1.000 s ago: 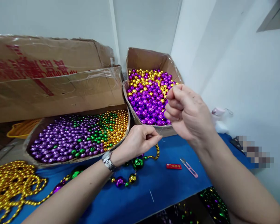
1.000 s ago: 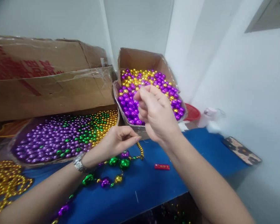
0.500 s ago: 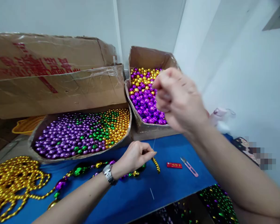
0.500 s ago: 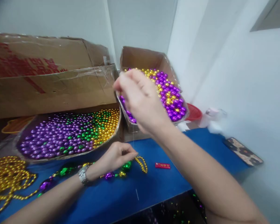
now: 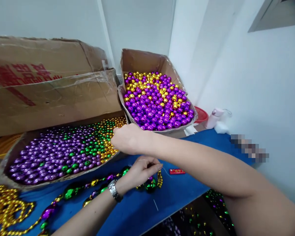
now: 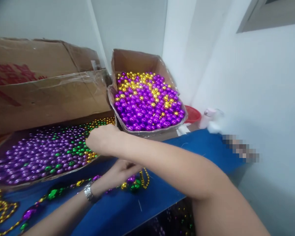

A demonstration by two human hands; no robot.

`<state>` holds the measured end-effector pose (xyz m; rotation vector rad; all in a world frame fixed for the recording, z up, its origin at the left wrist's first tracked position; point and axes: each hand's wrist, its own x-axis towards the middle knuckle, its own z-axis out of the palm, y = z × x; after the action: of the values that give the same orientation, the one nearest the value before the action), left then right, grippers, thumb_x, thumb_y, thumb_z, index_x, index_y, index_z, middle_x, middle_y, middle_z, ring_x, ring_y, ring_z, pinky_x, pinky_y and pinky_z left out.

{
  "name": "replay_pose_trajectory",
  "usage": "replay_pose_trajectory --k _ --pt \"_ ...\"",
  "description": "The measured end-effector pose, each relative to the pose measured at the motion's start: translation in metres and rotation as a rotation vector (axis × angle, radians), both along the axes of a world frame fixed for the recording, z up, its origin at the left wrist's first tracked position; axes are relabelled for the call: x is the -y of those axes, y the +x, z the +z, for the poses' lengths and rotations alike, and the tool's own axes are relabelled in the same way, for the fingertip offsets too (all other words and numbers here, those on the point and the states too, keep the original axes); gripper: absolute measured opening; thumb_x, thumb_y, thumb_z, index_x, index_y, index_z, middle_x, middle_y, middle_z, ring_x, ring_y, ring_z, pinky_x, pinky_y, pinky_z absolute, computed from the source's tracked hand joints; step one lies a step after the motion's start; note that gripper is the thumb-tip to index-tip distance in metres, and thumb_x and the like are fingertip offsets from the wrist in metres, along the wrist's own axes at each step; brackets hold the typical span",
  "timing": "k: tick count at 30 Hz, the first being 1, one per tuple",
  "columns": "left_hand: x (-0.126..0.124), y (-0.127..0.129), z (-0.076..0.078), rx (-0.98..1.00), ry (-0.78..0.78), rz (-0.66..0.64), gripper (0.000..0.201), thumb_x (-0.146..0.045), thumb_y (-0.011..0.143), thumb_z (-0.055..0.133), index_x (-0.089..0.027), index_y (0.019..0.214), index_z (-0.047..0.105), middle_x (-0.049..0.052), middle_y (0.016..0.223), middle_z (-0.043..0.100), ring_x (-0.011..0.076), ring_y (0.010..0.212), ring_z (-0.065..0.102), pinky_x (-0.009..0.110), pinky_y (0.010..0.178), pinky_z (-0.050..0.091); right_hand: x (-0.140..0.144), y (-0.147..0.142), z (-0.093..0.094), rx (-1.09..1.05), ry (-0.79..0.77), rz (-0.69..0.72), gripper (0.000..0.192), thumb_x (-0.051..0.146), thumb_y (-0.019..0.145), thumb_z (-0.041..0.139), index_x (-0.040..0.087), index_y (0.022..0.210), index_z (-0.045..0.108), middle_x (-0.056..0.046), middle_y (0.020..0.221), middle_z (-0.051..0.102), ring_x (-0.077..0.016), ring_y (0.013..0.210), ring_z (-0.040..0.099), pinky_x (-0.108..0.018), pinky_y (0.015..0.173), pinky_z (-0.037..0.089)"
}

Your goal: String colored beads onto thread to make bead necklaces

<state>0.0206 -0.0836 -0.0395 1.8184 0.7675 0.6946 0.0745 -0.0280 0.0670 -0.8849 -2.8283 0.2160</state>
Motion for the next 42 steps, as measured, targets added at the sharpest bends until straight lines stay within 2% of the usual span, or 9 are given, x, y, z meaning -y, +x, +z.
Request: replay_pose_trajectory --k 5,9,13,19,22,26,33,39,42 --pt "-0.003 -0.012 0.005 0.098 -0.102 0.114 0.028 -0.037 0.084 0.055 -0.013 0.07 0.06 -0.001 0.059 0.052 0.0105 0.054 0.043 0.022 0.052 0.034 0.034 0.07 -0.011 -0.107 0.147 -0.226 0.024 0.028 0.095 0.043 0.017 0.103 0.062 -0.01 0.1 0.062 -0.0203 0.082 0.061 -0.034 0.069 0.044" --pt "-0.003 -0.019 0.012 0.119 -0.117 0.209 0.029 -0.037 0.083 0.057 -0.012 0.07 0.059 -0.002 0.059 0.052 0.0099 0.055 0.044 0.021 0.051 0.034 0.064 0.11 -0.055 -0.346 -0.113 -0.334 0.022 0.032 0.093 0.05 0.02 0.109 0.057 -0.002 0.094 0.066 -0.0132 0.08 0.061 -0.024 0.07 0.044" --pt "-0.005 -0.022 0.014 0.1 -0.146 0.235 0.029 -0.037 0.08 0.061 -0.011 0.067 0.061 -0.001 0.057 0.053 0.0088 0.052 0.043 0.02 0.049 0.032 0.081 0.114 -0.086 -0.385 -0.188 -0.419 0.018 0.027 0.095 0.046 0.019 0.086 0.06 0.001 0.075 0.063 -0.0114 0.068 0.058 -0.022 0.063 0.04" --pt "-0.007 -0.032 0.006 0.188 -0.365 0.18 0.024 -0.035 0.08 0.063 -0.012 0.087 0.066 0.002 0.067 0.063 0.0069 0.046 0.045 0.018 0.045 0.034 0.097 0.103 -0.09 -0.414 -0.165 -0.354 0.021 0.027 0.095 0.043 0.019 0.086 0.061 -0.002 0.08 0.062 -0.0136 0.074 0.057 -0.025 0.068 0.04" --pt "-0.003 -0.037 0.01 0.112 -0.168 0.19 0.019 -0.03 0.082 0.061 -0.013 0.091 0.068 0.004 0.072 0.066 0.0089 0.051 0.051 0.02 0.048 0.041 0.091 0.103 -0.095 -0.585 -0.284 -0.433 0.019 0.03 0.095 0.045 0.021 0.093 0.061 -0.001 0.079 0.062 -0.0124 0.073 0.057 -0.023 0.067 0.041" --pt "0.001 -0.04 0.02 0.033 0.31 0.131 0.019 -0.018 0.088 0.053 -0.017 0.099 0.068 0.006 0.082 0.067 0.0133 0.071 0.061 0.024 0.066 0.048 0.073 0.1 -0.108 -0.856 -0.711 -0.465 0.031 0.041 0.097 0.036 0.019 0.105 0.057 0.003 0.062 0.057 -0.0087 0.055 0.053 -0.02 0.056 0.04" --pt "-0.005 -0.046 0.018 -0.021 0.754 0.016 0.031 -0.005 0.086 0.05 -0.017 0.112 0.061 0.007 0.086 0.068 0.0151 0.078 0.062 0.026 0.07 0.047 0.062 0.091 -0.131 -0.744 -1.075 -0.266 0.04 0.045 0.093 0.036 0.013 0.11 0.053 -0.004 0.066 0.067 -0.0054 0.032 0.041 -0.016 0.033 0.031" --pt "-0.002 -0.047 0.014 -0.106 0.798 0.049 0.031 -0.006 0.085 0.05 -0.018 0.112 0.059 0.007 0.088 0.068 0.0173 0.077 0.061 0.03 0.07 0.046 0.062 0.098 -0.12 -0.697 -0.819 -0.326 0.033 0.042 0.092 0.041 0.015 0.092 0.059 -0.005 0.074 0.065 -0.0083 0.047 0.05 -0.019 0.046 0.038" --pt "0.0 -0.044 0.013 -0.111 0.479 0.19 0.02 -0.015 0.087 0.051 -0.016 0.104 0.062 0.009 0.089 0.069 0.0183 0.078 0.063 0.03 0.069 0.048 0.074 0.098 -0.11 -0.679 -0.519 -0.454 0.026 0.036 0.093 0.043 0.017 0.091 0.062 -0.008 0.088 0.06 -0.0161 0.076 0.056 -0.027 0.07 0.04"
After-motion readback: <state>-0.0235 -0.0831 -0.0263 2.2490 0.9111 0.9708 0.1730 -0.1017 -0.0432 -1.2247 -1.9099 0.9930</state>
